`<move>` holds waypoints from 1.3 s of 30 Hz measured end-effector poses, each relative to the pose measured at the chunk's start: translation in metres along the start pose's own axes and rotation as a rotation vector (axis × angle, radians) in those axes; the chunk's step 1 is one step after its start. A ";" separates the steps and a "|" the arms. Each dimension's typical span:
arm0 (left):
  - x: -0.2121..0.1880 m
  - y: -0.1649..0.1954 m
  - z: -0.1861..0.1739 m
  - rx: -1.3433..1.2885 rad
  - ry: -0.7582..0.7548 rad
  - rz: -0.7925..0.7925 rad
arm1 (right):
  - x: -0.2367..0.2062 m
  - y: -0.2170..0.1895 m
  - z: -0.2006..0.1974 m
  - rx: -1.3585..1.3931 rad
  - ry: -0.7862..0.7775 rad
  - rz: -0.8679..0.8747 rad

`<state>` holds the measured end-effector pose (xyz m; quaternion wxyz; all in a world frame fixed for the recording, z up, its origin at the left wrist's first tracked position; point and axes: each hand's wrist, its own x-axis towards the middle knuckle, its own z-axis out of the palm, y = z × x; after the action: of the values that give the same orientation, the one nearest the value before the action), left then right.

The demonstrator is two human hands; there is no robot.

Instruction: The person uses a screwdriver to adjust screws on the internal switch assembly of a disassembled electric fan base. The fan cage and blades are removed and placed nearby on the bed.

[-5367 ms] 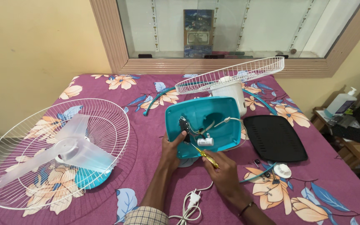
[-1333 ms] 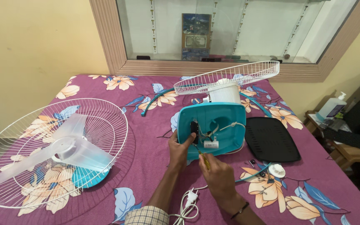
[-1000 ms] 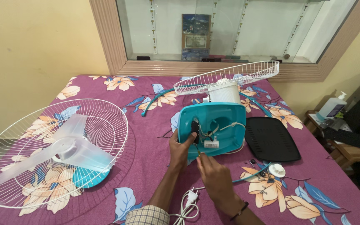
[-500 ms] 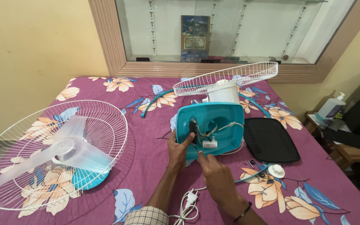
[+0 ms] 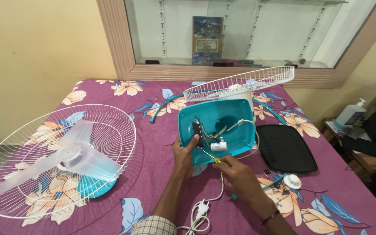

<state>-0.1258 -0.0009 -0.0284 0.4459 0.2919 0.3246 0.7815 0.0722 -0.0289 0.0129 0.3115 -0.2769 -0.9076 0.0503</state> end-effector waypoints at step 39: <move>0.002 0.004 0.007 -0.035 -0.077 -0.054 | -0.008 0.003 0.022 0.423 0.220 0.400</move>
<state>-0.1236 0.0008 -0.0210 0.4838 0.3052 0.3013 0.7629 0.0657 -0.0291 -0.0092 0.4424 -0.3830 -0.7653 0.2681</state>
